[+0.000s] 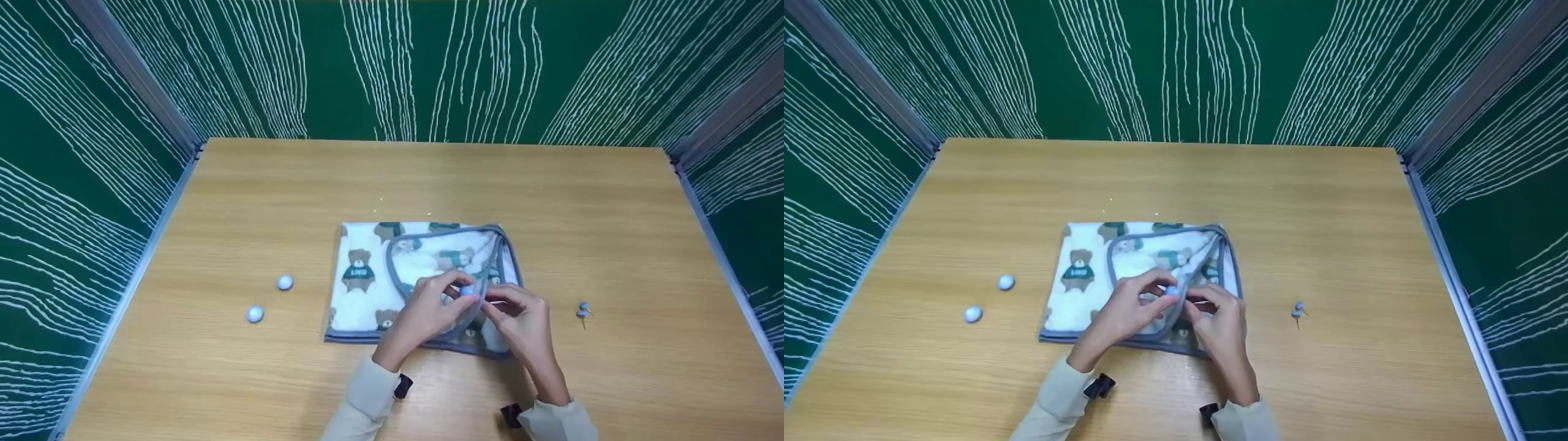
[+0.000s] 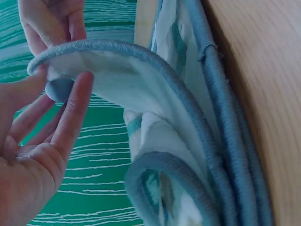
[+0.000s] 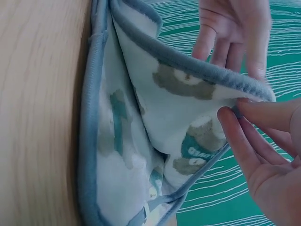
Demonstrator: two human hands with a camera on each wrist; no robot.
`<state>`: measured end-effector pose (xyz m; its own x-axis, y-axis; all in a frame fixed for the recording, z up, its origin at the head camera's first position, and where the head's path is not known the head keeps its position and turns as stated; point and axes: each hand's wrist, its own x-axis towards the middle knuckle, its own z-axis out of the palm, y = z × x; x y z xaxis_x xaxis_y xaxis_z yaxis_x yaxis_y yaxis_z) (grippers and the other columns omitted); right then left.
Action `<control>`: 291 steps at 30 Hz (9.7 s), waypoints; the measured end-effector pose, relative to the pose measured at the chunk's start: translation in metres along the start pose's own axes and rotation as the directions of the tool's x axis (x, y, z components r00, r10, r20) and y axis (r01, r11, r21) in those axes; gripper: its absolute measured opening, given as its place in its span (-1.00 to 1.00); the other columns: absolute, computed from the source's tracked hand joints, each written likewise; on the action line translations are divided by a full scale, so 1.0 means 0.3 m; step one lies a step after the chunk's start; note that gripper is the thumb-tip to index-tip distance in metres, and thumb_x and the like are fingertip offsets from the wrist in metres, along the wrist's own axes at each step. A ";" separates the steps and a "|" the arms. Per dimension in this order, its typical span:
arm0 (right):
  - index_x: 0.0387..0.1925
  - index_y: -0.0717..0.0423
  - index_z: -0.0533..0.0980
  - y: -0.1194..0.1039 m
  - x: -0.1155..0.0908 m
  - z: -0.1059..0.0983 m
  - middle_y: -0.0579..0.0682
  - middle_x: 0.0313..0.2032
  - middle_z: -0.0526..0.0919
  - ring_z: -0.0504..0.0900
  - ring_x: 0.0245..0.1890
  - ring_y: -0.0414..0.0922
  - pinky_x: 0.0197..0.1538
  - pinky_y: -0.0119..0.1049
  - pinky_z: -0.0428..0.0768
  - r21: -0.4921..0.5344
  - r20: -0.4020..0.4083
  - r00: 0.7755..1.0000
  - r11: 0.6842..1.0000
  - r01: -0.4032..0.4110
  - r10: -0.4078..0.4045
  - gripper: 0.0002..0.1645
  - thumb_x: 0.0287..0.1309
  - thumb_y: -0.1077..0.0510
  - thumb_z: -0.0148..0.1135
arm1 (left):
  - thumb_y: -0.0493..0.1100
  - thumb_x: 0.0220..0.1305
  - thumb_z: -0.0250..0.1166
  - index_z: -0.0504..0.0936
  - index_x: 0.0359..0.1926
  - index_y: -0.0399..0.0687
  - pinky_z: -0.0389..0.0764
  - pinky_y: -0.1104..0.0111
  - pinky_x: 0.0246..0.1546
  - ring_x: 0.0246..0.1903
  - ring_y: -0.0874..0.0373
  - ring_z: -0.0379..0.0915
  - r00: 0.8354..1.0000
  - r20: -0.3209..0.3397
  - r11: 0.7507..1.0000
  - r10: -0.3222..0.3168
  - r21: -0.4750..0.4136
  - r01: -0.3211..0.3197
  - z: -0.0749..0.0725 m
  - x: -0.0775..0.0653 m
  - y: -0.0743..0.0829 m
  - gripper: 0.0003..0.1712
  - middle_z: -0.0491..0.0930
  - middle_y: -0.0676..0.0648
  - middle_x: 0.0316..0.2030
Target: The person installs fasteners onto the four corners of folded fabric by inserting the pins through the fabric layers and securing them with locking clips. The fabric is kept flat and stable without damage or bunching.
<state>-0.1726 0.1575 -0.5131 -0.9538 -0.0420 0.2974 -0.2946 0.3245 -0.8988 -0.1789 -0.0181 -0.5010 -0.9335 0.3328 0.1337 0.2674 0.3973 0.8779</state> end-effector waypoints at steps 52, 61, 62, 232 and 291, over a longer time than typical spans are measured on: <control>-0.20 0.07 0.65 -0.007 -0.009 -0.161 -0.08 -0.19 0.64 0.59 -0.19 -0.17 -0.20 -0.44 0.59 -0.275 0.044 0.989 0.953 -0.124 0.141 -0.75 0.03 0.31 0.36 | -0.24 0.19 0.27 0.49 -0.28 -0.18 0.51 0.35 -0.65 -0.64 0.17 0.44 0.885 -0.353 0.949 -0.302 -0.029 0.313 -0.236 0.031 -0.291 -0.87 0.52 -0.04 -0.49; -0.14 0.05 0.63 -0.017 -0.010 -0.187 -0.05 -0.12 0.61 0.57 -0.14 -0.14 -0.17 -0.47 0.57 -0.287 0.050 0.985 0.947 -0.147 0.167 -0.74 0.08 0.21 0.36 | -0.33 0.13 0.25 0.54 -0.38 -0.11 0.41 0.42 -0.52 -0.55 0.22 0.35 0.913 -0.368 0.969 -0.177 0.096 0.226 -0.213 0.020 -0.233 -0.94 0.45 0.04 -0.51; -0.14 0.05 0.63 -0.017 -0.009 -0.189 -0.05 -0.12 0.61 0.57 -0.14 -0.14 -0.17 -0.47 0.57 -0.284 0.048 0.984 0.947 -0.150 0.170 -0.74 0.08 0.21 0.35 | -0.33 0.15 0.23 0.55 -0.38 -0.11 0.41 0.42 -0.51 -0.54 0.23 0.36 0.923 -0.347 0.973 -0.164 0.097 0.209 -0.212 0.019 -0.221 -0.95 0.45 0.04 -0.51; -0.37 0.27 0.65 -0.042 -0.004 -0.157 0.10 -0.33 0.66 0.63 -0.35 -0.33 -0.29 -0.58 0.57 -0.223 -0.063 0.989 0.964 -0.144 0.133 -0.84 -0.09 0.40 0.41 | -0.41 0.22 0.15 0.49 0.17 -0.27 0.56 0.49 -0.22 -0.15 0.19 0.48 0.924 -0.216 0.949 0.314 0.098 -0.300 0.050 -0.085 0.021 -0.55 0.42 -0.13 0.08; -0.44 0.46 0.62 -0.155 -0.008 0.028 0.30 -0.41 0.64 0.66 -0.38 -0.21 -0.30 -0.52 0.60 0.064 -0.097 0.992 0.994 0.084 -0.077 -0.83 -0.20 0.59 0.35 | -0.35 0.29 0.13 0.49 0.18 -0.20 0.47 0.48 0.01 0.00 0.23 0.44 0.901 -0.232 0.930 0.367 0.076 -0.360 0.036 -0.102 -0.016 -0.58 0.41 -0.11 0.11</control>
<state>-0.1570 0.1345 -0.4749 -0.9180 0.0252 0.3958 -0.3765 0.2583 -0.8897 -0.1490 -0.0210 -0.5142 -0.7981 0.2474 0.5494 0.6025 0.3149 0.7334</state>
